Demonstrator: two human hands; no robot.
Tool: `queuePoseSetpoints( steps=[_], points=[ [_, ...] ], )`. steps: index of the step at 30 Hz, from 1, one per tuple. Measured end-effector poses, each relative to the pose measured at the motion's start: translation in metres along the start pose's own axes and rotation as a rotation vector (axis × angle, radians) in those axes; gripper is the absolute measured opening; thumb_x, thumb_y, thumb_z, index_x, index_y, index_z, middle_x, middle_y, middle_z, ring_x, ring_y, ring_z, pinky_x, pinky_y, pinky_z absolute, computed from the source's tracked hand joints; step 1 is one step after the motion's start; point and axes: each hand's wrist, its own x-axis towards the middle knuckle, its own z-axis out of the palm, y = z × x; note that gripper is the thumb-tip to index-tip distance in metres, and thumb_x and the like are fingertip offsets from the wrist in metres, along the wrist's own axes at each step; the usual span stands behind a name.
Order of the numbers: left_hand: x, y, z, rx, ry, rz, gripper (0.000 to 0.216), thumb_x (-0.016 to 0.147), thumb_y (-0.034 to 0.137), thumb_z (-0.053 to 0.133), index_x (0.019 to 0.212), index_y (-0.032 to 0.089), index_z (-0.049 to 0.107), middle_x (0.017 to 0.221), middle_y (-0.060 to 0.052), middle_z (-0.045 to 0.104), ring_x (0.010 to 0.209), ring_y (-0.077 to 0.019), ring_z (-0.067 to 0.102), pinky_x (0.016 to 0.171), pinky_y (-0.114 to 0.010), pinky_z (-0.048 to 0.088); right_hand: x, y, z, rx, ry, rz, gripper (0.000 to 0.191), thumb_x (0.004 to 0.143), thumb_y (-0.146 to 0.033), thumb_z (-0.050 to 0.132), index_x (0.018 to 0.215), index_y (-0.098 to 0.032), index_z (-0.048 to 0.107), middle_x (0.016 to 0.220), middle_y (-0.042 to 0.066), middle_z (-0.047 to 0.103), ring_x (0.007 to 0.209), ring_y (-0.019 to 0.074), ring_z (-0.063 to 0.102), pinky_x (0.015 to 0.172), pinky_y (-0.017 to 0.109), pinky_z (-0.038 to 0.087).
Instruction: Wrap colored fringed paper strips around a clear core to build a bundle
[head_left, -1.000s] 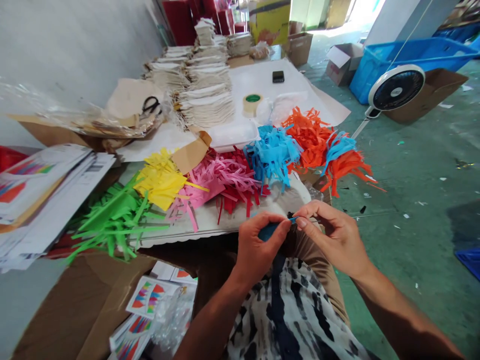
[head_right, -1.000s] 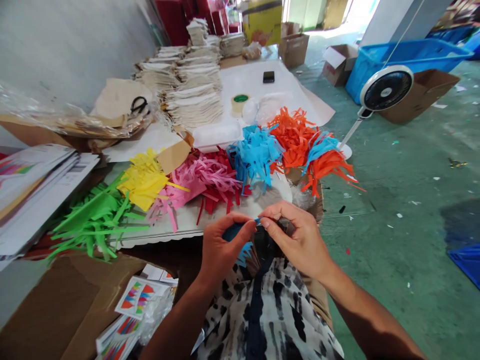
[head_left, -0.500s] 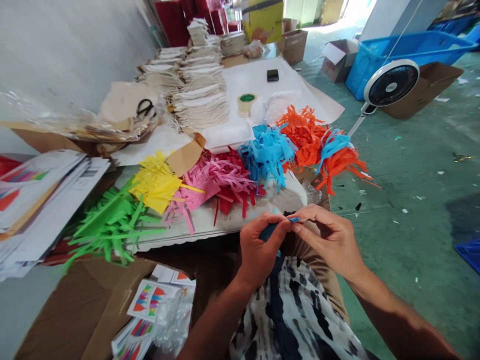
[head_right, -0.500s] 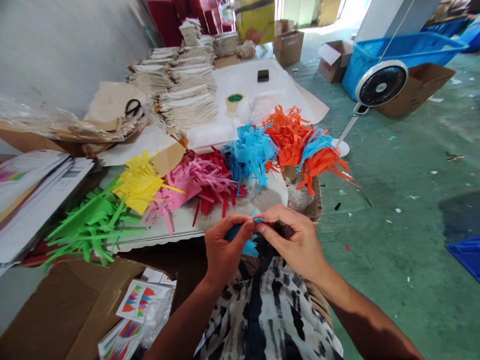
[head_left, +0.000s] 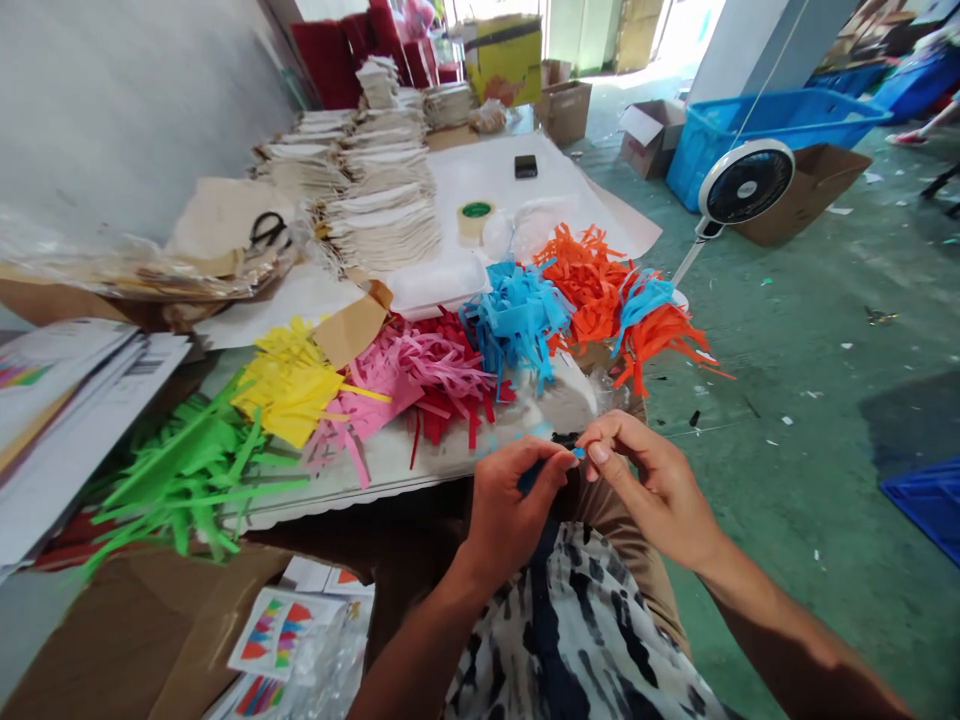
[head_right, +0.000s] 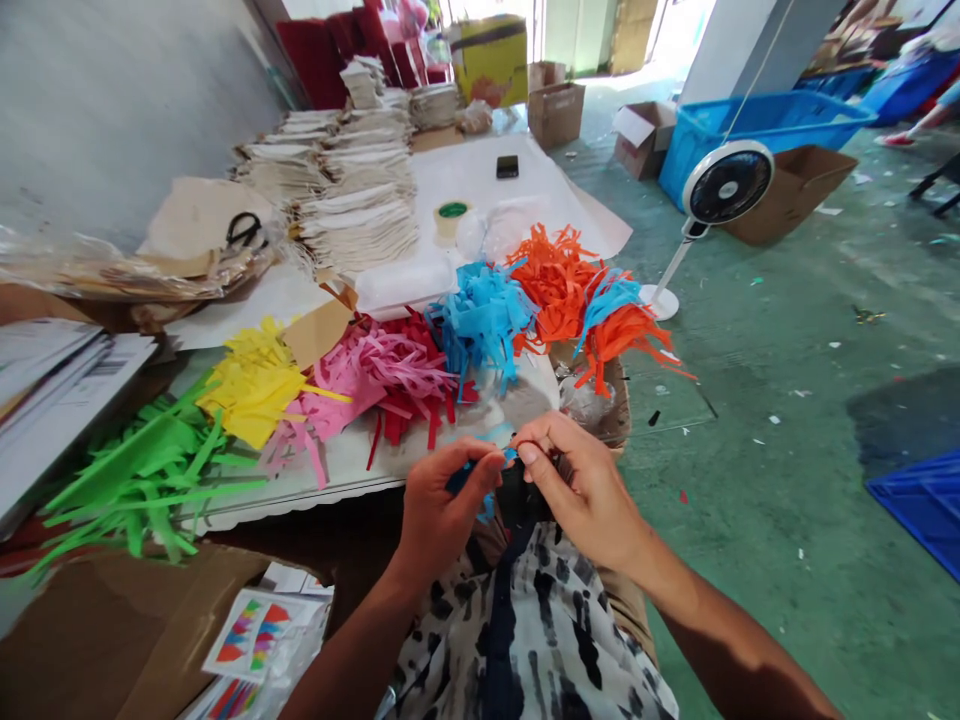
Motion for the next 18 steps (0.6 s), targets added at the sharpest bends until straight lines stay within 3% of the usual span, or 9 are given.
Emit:
queuePoseSetpoints(
  steps=[5, 10, 14, 18],
  points=[
    [0.0018, -0.0014, 0.0027, 0.008, -0.031, 0.013, 0.031, 0.103, 0.038, 0.063, 0.081, 0.019, 0.073, 0.076, 0.000, 0.073, 0.073, -0.0132, 0.065, 0.073, -0.025, 0.046, 0.0002, 0.0002, -0.0022, -0.027, 0.038, -0.023, 0.016, 0.104, -0.034, 0.063, 0.092, -0.024, 0.067, 0.083, 0.000, 0.063, 0.078, 0.0159, 0.058, 0.074, 0.031, 0.044],
    [0.0025, -0.0030, 0.0037, 0.027, -0.087, -0.040, 0.021, 0.099, 0.040, 0.069, 0.097, 0.021, 0.077, 0.092, -0.002, 0.079, 0.084, -0.0170, 0.070, 0.080, -0.027, 0.050, 0.0017, 0.0000, -0.0049, 0.070, 0.013, 0.021, 0.021, 0.101, -0.037, 0.067, 0.086, -0.022, 0.069, 0.082, 0.000, 0.066, 0.077, 0.0157, 0.059, 0.072, 0.030, 0.046],
    [0.0026, -0.0057, 0.0022, 0.056, -0.124, -0.018, 0.023, 0.100, 0.038, 0.067, 0.087, 0.021, 0.076, 0.085, -0.001, 0.077, 0.081, -0.0167, 0.069, 0.087, -0.030, 0.050, 0.0016, 0.0034, -0.0046, 0.090, -0.015, 0.066, 0.024, 0.103, -0.039, 0.064, 0.087, -0.022, 0.067, 0.081, 0.000, 0.064, 0.076, 0.0152, 0.058, 0.071, 0.029, 0.046],
    [0.0011, -0.0053, -0.0019, 0.036, -0.099, -0.073, 0.026, 0.099, 0.036, 0.067, 0.079, 0.020, 0.073, 0.073, 0.001, 0.070, 0.069, -0.0134, 0.062, 0.072, -0.026, 0.047, -0.0007, 0.0079, -0.0099, 0.040, 0.152, 0.028, 0.020, 0.104, -0.039, 0.061, 0.092, -0.023, 0.064, 0.086, 0.001, 0.059, 0.080, 0.0161, 0.056, 0.074, 0.030, 0.045]
  ],
)
